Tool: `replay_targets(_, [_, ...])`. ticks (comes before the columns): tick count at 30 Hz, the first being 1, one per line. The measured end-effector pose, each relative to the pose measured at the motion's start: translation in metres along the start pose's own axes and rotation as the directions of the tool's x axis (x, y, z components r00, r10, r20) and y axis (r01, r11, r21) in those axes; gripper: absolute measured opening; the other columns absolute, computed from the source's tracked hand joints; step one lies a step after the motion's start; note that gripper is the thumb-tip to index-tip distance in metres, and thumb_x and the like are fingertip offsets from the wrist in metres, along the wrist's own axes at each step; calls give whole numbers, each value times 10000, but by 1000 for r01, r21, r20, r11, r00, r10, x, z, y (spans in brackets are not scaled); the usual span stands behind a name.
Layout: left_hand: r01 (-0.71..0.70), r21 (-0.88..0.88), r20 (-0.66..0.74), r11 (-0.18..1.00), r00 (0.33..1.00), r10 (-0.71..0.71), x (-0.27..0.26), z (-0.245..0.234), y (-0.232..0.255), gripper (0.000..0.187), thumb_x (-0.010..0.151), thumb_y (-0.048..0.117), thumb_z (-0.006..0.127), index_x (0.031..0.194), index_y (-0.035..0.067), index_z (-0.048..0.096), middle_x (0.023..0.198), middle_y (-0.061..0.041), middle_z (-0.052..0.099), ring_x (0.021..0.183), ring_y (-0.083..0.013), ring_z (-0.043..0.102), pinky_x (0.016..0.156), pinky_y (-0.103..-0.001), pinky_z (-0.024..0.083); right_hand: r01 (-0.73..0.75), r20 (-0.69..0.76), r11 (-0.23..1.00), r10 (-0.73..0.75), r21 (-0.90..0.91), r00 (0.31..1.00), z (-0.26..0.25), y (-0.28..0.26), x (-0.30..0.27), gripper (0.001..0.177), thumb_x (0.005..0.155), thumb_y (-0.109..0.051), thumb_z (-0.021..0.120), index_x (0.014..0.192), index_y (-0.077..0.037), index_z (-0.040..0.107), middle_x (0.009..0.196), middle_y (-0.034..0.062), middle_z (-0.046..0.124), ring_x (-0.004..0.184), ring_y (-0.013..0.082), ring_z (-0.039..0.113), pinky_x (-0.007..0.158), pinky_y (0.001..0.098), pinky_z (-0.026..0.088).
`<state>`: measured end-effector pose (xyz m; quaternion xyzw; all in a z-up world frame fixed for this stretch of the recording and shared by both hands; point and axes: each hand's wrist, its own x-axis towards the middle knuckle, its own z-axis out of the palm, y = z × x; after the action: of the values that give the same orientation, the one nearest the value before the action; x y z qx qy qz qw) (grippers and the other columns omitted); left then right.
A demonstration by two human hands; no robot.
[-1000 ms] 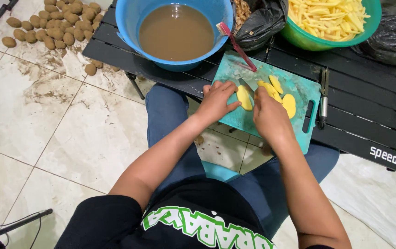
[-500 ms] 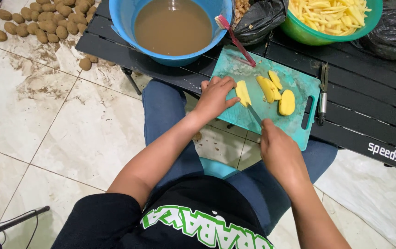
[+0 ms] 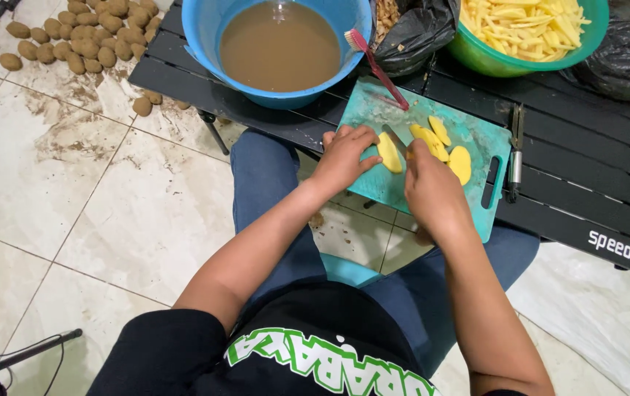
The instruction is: Slicing a peeled potato into thin strips for fries on a cutting board
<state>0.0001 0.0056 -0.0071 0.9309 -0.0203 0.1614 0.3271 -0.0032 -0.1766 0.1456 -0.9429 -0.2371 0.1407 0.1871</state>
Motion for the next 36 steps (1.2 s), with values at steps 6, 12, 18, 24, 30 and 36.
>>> replay_targets(6, [24, -22, 7, 999, 1000, -24, 2, 3, -1, 304, 882, 333, 759, 1138, 215, 644, 1216, 54, 611, 1104, -240, 540, 901, -453, 338, 12, 12, 1000, -12, -13, 1000, 5, -3, 9, 285, 1053, -174, 357, 1265, -57, 507, 1059, 329, 675, 1055, 573, 636, 891, 658, 490])
replay_targets(12, [52, -45, 14, 998, 999, -52, 3, -1, 1, 279, 879, 318, 759, 1113, 201, 664, 1161, 46, 587, 1087, -240, 538, 890, -446, 333, -6, 31, 999, 8, -48, 1000, 9, 3, -6, 281, 1039, -196, 397, 1262, -78, 521, 1026, 302, 681, 1018, 564, 649, 860, 662, 496])
replay_targets(18, [58, -36, 18, 998, 998, -58, 3, 4, -1, 295, 864, 339, 767, 1114, 216, 671, 1150, 61, 574, 1094, -231, 536, 893, -453, 337, -95, 77, 992, 102, -85, 992, -5, 6, -57, 259, 1041, -231, 384, 1226, -118, 526, 1000, 280, 672, 1010, 552, 649, 834, 648, 527])
replay_targets(24, [16, -43, -25, 999, 1000, -17, 2, 1, -2, 262, 870, 321, 761, 1096, 214, 683, 1118, 44, 587, 1058, -247, 549, 861, -433, 332, -131, 137, 986, 145, -106, 980, -23, 9, -72, 305, 1036, -213, 405, 1286, -120, 553, 1059, 278, 711, 1033, 545, 671, 858, 655, 535])
replay_targets(30, [6, -10, -34, 1000, 999, -6, 0, 7, -7, 238, 870, 339, 748, 1087, 269, 680, 1123, 68, 595, 1073, -230, 544, 878, -438, 342, -63, 19, 997, 63, 34, 998, -22, -3, -38, 291, 1061, -204, 406, 1314, -113, 518, 1060, 322, 681, 1032, 590, 631, 835, 691, 509])
replay_targets(36, [-1, 6, -65, 1000, 998, 1, 3, 10, -9, 222, 857, 351, 748, 1056, 293, 667, 1108, 88, 595, 1053, -219, 548, 864, -424, 354, -24, 27, 999, 23, 44, 999, 0, -2, -2, 316, 1059, -194, 396, 1343, -101, 500, 1095, 345, 667, 1081, 577, 622, 915, 677, 488])
